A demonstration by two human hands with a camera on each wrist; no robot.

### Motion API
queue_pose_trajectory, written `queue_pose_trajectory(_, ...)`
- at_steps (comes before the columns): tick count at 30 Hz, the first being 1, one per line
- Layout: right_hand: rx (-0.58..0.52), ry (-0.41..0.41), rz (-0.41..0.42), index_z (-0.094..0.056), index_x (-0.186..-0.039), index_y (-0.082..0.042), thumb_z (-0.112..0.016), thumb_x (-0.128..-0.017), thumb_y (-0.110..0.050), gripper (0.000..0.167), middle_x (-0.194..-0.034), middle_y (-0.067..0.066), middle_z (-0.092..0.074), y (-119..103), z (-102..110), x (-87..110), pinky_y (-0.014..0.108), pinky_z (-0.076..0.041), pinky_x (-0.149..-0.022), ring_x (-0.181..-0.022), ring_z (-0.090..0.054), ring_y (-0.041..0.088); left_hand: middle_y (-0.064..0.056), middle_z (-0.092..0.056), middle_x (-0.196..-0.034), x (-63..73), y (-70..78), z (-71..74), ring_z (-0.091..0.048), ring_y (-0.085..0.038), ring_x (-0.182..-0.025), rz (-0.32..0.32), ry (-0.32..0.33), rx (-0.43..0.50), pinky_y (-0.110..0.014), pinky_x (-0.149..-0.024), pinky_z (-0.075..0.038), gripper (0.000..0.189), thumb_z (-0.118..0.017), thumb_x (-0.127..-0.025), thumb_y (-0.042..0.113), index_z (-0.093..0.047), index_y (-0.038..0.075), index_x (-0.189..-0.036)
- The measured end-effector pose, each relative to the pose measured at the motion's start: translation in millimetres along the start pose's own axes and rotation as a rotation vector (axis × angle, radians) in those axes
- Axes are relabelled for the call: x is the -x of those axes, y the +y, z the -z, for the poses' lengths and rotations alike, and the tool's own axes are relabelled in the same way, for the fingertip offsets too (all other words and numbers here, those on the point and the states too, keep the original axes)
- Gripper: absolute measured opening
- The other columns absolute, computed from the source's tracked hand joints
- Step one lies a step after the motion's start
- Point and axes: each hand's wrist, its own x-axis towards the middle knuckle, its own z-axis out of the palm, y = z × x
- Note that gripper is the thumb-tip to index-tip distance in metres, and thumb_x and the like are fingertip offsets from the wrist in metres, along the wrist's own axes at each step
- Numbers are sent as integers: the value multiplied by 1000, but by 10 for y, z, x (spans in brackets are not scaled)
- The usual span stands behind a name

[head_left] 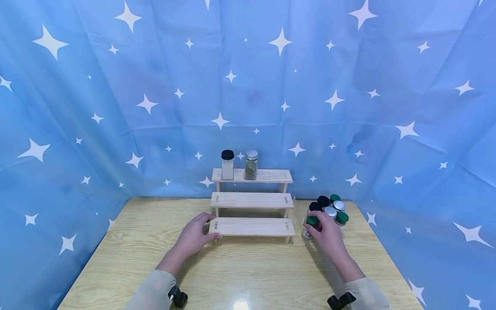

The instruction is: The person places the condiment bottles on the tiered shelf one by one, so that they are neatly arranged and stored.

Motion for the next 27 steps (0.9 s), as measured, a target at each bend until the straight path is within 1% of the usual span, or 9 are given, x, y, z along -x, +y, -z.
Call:
queue_pose_trajectory(3,-43,14,6,-72,-134,-8,-87,-99,-12,38,-107,7,-66,4,0,11,29,-52,-65,-81,-58,19,-8,-67,-148,-2,0,2,-62,-35,-139,0,-1,3,-57,-115,-53,74,-91,-93,45,-65,7,-151)
queue_pose_trajectory(8,-112,29,-4,-73,-135,-10,-85,-101,-14,36,-108,5,-66,-23,36,18,27,-52,-62,-80,-57,18,-8,-67,-148,-5,-1,3,-62,-35,-140,2,0,3,-56,-116,-53,74,-91,-93,45,-65,8,-151)
queue_pose_trajectory(12,-147,53,11,-74,-133,-10,-85,-100,-13,35,-101,6,-63,-58,85,-17,27,-50,-59,-76,-55,18,-7,-66,-149,-8,-14,-4,-61,-34,-140,2,0,-5,-55,-117,-52,74,-91,-93,46,-65,9,-152)
queue_pose_trajectory(17,-176,65,59,-74,-132,-13,-86,-99,-10,35,-97,4,-62,-139,187,-119,27,-51,-56,-73,-56,18,-7,-67,-149,-12,-25,-10,-62,-34,-140,-5,4,-3,-55,-117,-52,74,-91,-93,47,-65,9,-151)
queue_pose_trajectory(21,-178,63,82,-74,-132,-15,-86,-100,-11,34,-102,4,-64,-223,287,-220,27,-52,-58,-76,-57,19,-7,-67,-148,-12,-21,-11,-63,-34,-139,-5,5,-2,-56,-116,-53,74,-91,-92,48,-66,9,-150)
queue_pose_trajectory(27,-176,66,110,-75,-131,-12,-85,-100,-11,33,-107,7,-67,-337,400,-393,27,-53,-60,-78,-59,19,-7,-67,-148,-12,-10,-7,-62,-35,-139,0,2,-1,-57,-115,-53,74,-91,-92,48,-66,8,-150)
